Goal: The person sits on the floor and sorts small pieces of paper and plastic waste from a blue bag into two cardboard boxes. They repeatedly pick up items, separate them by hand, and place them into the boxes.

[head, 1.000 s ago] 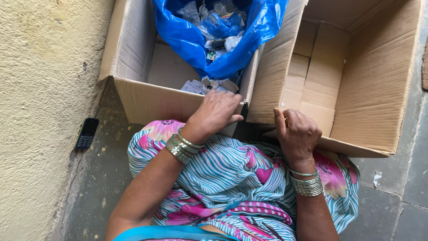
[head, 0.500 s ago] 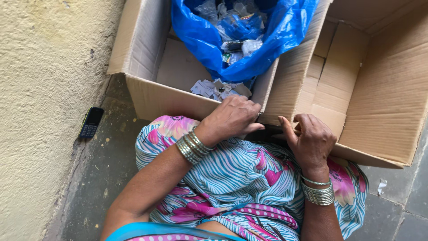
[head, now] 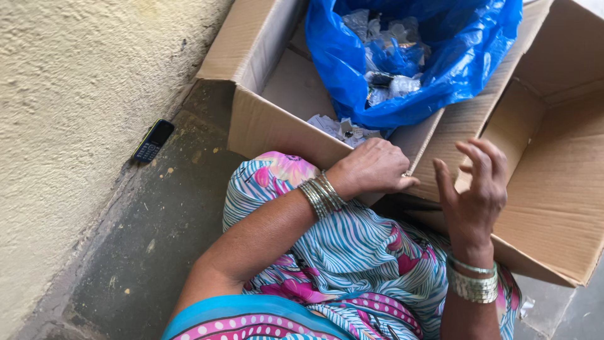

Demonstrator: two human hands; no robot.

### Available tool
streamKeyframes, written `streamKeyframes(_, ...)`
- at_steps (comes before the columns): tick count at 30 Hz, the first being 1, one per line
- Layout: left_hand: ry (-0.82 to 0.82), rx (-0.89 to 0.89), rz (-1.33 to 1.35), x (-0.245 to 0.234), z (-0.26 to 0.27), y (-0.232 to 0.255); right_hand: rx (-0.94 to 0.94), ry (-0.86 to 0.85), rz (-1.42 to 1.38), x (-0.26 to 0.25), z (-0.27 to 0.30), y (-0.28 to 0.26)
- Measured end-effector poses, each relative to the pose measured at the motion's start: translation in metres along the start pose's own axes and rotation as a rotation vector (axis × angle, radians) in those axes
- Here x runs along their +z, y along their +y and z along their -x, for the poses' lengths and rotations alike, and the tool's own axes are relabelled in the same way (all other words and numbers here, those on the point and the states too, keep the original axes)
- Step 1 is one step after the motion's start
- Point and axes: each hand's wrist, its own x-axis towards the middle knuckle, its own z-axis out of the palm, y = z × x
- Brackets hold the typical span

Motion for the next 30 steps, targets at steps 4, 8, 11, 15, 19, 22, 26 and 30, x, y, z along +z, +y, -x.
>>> streamKeyframes(4, 0.053, 0.047, -0.045, 0.006, 0.005, 0.000, -0.316, -0.193, 0.155, 0.033, -0.068, -0.029)
streamKeyframes(8, -0.065, 0.022, -0.085, 0.008, 0.002, -0.001, -0.516, -0.434, 0.339, 0.094, -0.125, -0.016)
streamKeyframes(11, -0.050, 0.025, -0.047, 0.011, 0.001, -0.003, -0.456, -0.592, 0.271, 0.145, -0.155, 0.020)
streamKeyframes(15, 0.044, 0.066, 0.015, 0.019, 0.003, -0.004, -0.432, -0.292, 0.175, 0.173, -0.211, 0.081)
streamKeyframes(19, 0.045, 0.033, 0.078, 0.018, 0.002, -0.003, -0.525, -0.020, 0.281, 0.163, -0.281, 0.144)
streamKeyframes(22, 0.057, 0.043, 0.095, 0.014, 0.003, -0.002, -0.495, 0.000, 0.337, 0.159, -0.302, 0.163)
streamKeyframes(26, 0.041, 0.029, 0.134, 0.011, 0.001, -0.002, -0.529, -0.031, 0.358, 0.163, -0.309, 0.150)
streamKeyframes(30, -0.001, 0.002, 0.160, 0.010, -0.001, -0.001, -0.343, -0.231, 0.447, 0.175, -0.306, 0.145)
